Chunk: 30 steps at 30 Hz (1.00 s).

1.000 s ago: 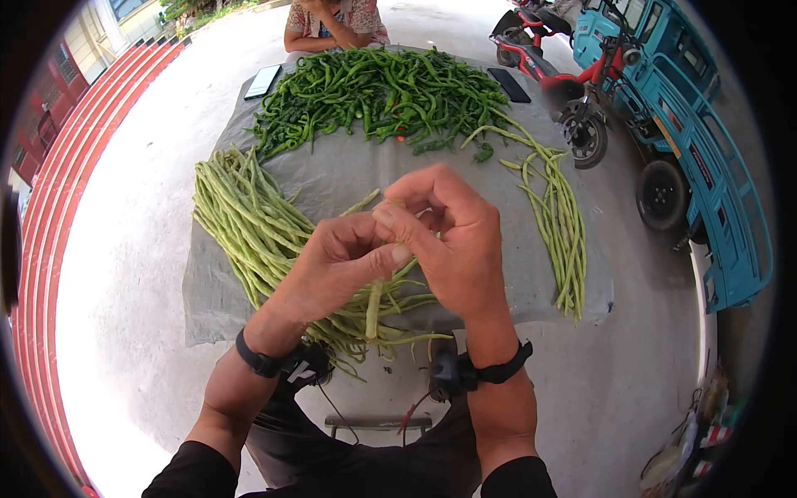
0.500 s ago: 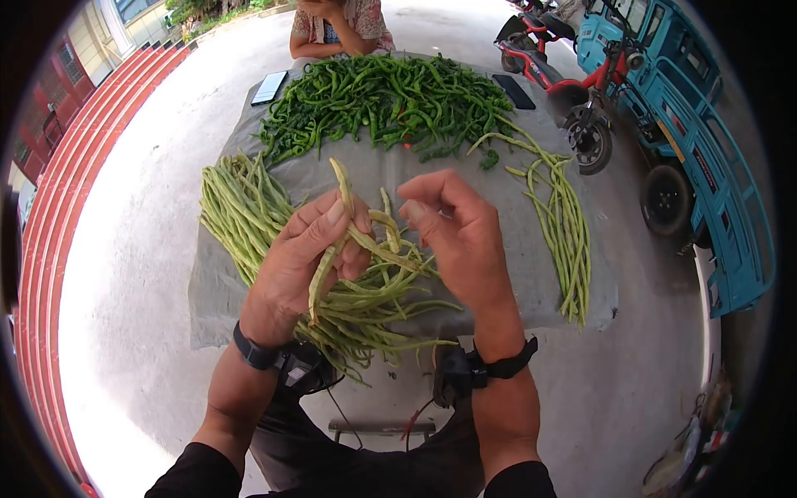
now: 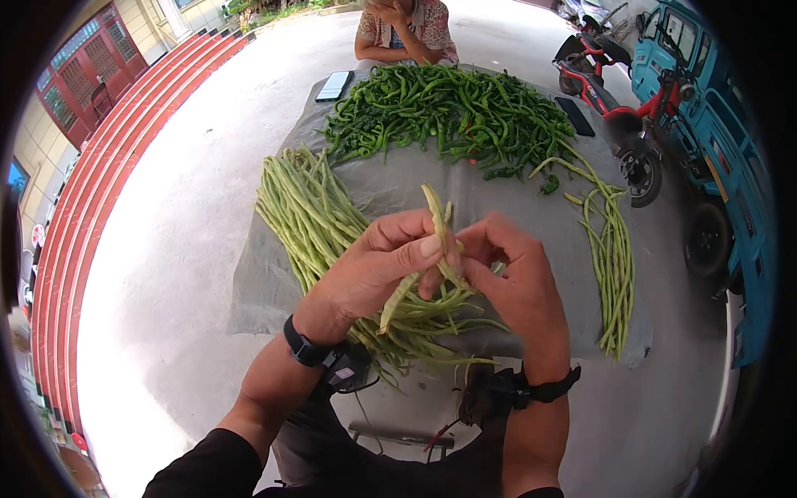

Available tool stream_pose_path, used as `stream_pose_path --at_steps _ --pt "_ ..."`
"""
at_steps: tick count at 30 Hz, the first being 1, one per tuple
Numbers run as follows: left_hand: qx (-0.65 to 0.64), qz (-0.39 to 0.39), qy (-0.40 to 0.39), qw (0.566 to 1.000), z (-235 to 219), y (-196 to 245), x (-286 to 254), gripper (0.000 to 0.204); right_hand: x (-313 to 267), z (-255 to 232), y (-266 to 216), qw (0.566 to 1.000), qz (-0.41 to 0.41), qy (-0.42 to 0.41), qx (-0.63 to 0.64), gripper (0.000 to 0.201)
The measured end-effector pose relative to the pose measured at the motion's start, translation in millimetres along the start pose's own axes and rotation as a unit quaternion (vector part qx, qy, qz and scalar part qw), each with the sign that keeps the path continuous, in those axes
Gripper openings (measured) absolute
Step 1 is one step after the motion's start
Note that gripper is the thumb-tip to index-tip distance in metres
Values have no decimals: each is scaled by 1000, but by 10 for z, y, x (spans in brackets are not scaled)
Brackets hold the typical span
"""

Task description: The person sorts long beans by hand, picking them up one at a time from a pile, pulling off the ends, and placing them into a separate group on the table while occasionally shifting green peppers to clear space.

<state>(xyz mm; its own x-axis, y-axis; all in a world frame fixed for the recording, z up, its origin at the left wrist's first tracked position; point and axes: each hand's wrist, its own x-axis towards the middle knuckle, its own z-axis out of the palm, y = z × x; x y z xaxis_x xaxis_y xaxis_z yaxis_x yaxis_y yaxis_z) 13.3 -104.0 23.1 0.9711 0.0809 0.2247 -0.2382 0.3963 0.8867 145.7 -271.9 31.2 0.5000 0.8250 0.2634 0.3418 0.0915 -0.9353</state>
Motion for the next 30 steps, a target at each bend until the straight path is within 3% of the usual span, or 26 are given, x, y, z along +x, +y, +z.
stream_pose_path --at_steps 8,12,15,22,25,30 --pt "84 48 49 994 -133 152 -40 26 31 -68 52 992 -19 43 -118 11" --pt "121 118 119 978 -292 238 -33 25 32 -231 212 989 16 71 -129 10" --pt "106 82 197 971 -598 338 -130 25 26 -334 272 989 49 97 -96 10" --pt "199 102 378 898 -1188 527 -323 30 0 -512 332 990 56 106 -67 12" --pt "337 79 427 836 -1504 483 -411 29 -8 -519 330 991 61 107 -54 12" --pt "364 83 476 797 -1684 418 -395 32 -10 -503 287 990 61 101 -72 12"
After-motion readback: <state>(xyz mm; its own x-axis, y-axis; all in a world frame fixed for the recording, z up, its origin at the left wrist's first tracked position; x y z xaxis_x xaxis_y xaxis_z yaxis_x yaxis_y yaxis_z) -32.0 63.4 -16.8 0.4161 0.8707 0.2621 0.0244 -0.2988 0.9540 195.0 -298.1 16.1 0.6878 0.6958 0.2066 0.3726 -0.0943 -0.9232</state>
